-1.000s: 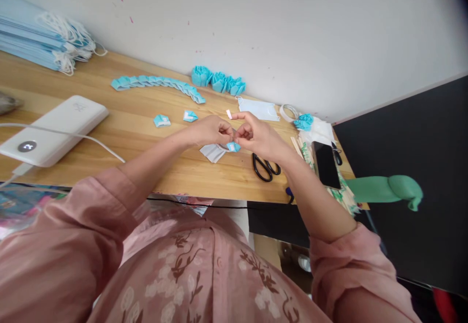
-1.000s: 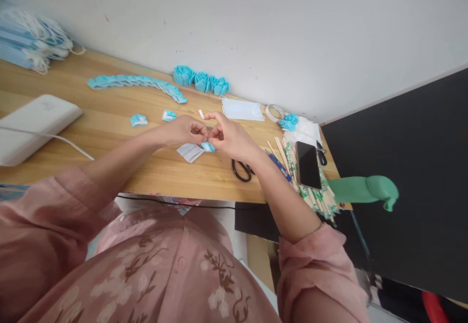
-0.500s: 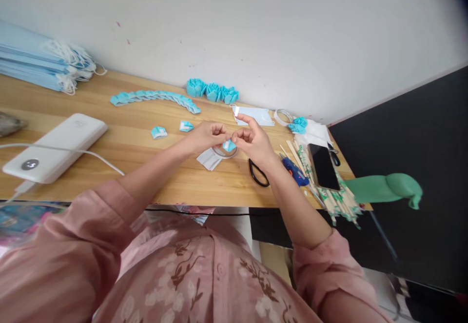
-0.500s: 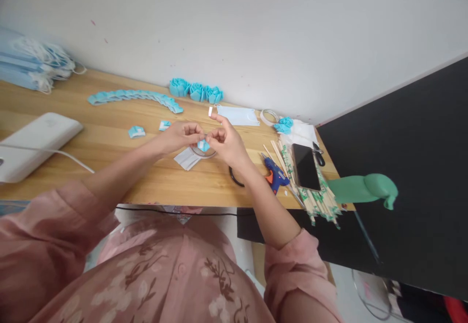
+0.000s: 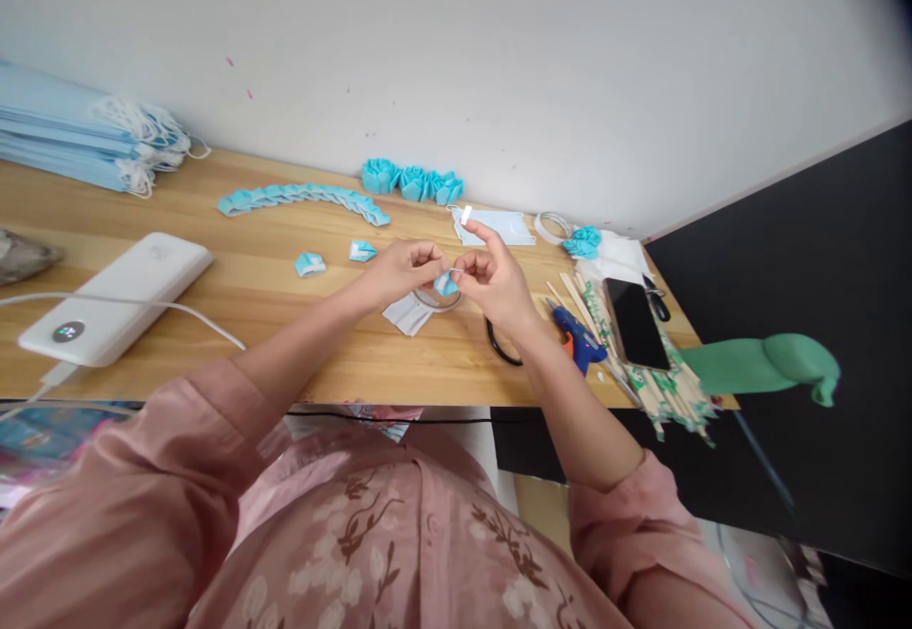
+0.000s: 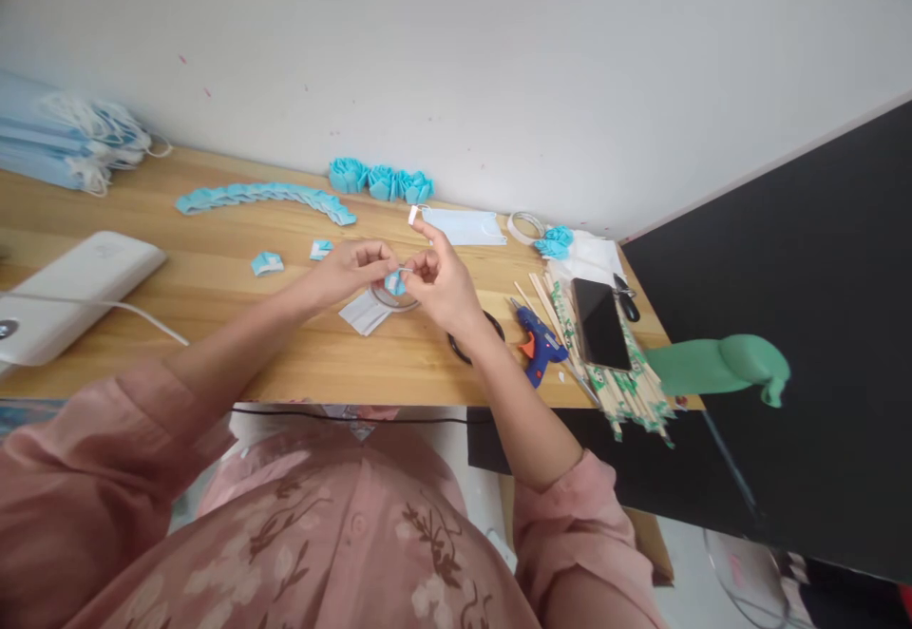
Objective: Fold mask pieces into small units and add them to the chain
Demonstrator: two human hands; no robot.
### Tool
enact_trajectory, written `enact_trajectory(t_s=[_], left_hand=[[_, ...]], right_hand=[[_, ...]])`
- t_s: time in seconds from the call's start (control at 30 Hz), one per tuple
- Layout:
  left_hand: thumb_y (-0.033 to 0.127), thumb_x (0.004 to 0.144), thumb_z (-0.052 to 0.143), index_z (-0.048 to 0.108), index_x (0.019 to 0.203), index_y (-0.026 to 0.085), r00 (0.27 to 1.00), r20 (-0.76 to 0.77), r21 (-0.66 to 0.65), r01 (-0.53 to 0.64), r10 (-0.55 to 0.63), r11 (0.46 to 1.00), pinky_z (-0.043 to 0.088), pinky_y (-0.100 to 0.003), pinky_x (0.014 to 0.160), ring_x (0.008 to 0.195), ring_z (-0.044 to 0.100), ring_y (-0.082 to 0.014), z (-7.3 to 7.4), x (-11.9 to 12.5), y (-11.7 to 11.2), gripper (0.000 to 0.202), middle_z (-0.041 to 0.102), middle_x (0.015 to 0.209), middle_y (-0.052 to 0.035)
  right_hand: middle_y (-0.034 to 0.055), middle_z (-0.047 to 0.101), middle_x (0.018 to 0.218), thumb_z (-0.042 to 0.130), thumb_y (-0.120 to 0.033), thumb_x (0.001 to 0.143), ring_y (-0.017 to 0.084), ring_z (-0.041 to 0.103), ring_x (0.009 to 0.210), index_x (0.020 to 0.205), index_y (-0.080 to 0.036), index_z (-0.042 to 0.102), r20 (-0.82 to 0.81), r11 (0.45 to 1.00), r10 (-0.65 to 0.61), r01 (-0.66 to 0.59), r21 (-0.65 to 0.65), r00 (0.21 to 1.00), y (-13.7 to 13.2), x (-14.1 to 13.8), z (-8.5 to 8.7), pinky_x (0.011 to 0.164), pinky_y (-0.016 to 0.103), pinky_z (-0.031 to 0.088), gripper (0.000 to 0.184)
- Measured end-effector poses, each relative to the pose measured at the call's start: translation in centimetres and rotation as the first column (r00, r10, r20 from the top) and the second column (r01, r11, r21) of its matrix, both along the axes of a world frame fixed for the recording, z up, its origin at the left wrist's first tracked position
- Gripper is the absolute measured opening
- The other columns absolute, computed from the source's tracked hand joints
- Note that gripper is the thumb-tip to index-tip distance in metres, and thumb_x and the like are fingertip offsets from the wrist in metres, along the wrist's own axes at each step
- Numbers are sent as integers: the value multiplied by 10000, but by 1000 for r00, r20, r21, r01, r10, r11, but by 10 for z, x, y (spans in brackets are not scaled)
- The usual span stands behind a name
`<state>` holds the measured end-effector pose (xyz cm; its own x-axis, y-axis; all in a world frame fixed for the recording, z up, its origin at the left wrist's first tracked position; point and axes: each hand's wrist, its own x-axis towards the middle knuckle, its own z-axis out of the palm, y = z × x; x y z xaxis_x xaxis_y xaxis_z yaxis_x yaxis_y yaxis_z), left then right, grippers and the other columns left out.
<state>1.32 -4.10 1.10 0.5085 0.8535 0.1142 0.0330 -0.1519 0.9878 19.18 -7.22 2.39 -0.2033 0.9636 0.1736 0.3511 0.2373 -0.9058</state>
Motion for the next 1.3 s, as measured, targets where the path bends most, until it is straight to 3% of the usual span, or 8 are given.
enact_trajectory(t_s=[0.23,0.6,0.73,0.83,0.93,1.0,1.17,1.3], left_hand=[[505,717,737,566,813,159,987,157,-180,47,-19,982,440,-232,594,612,533,-93,-4,7,-3,398,587,724,14],[455,683,765,532,702,163,966,237,-225,-45,100,973,426,-219,581,570,507,-74,-1,10,-6,374,570,645,31],[413,663,766,542,683,164,962,231,-217,-93,144,972,412,-219,575,571,494,-76,-1,10,-5,336,535,617,43],[399,652,761,551,679,169,966,206,-204,-113,155,972,407,-223,571,564,484,-78,-1,9,-4,313,530,609,43],[383,655,754,554,672,172,965,212,-195,-110,152,975,413,-225,575,561,483,-80,-3,9,-2,292,542,606,38],[368,667,745,557,672,170,963,222,-184,-109,149,977,405,-222,567,561,483,-80,-5,9,-1,273,543,601,36],[338,687,725,548,670,164,963,228,-164,-104,141,981,383,-215,554,559,481,-76,-9,11,-1,249,531,602,40],[349,686,709,542,660,163,966,215,-141,-114,143,983,381,-217,556,561,476,-76,-7,11,-2,251,532,603,37]], right_hand=[[-12,600,801,634,-408,842,174,600,742,1416,-312,296,-95,993,-100,106,57,990,3,-8,-2,733,347,538,673],[7,603,845,586,-387,856,187,609,774,1418,-323,289,-77,988,-125,131,85,989,6,-15,-4,736,370,557,639],[2,619,850,587,-378,865,174,616,795,1379,-306,372,-93,984,-123,134,116,988,7,-8,1,765,355,545,562],[-8,610,813,561,-410,893,154,607,788,1208,-267,519,-101,964,-170,186,189,980,8,4,13,781,335,521,349],[-17,594,765,567,-415,890,135,575,719,941,-233,582,-1,950,-201,195,242,980,5,13,29,699,292,477,190],[-14,606,769,572,-369,887,130,565,703,852,-221,577,134,957,-169,130,259,976,-1,16,37,649,272,432,152],[-8,616,749,532,-284,902,140,553,711,848,-209,588,473,962,-63,-73,264,879,-15,8,45,647,271,363,108],[-17,606,701,537,-275,888,127,525,656,835,-201,599,503,969,-100,-31,245,858,-16,1,43,626,258,335,111]])
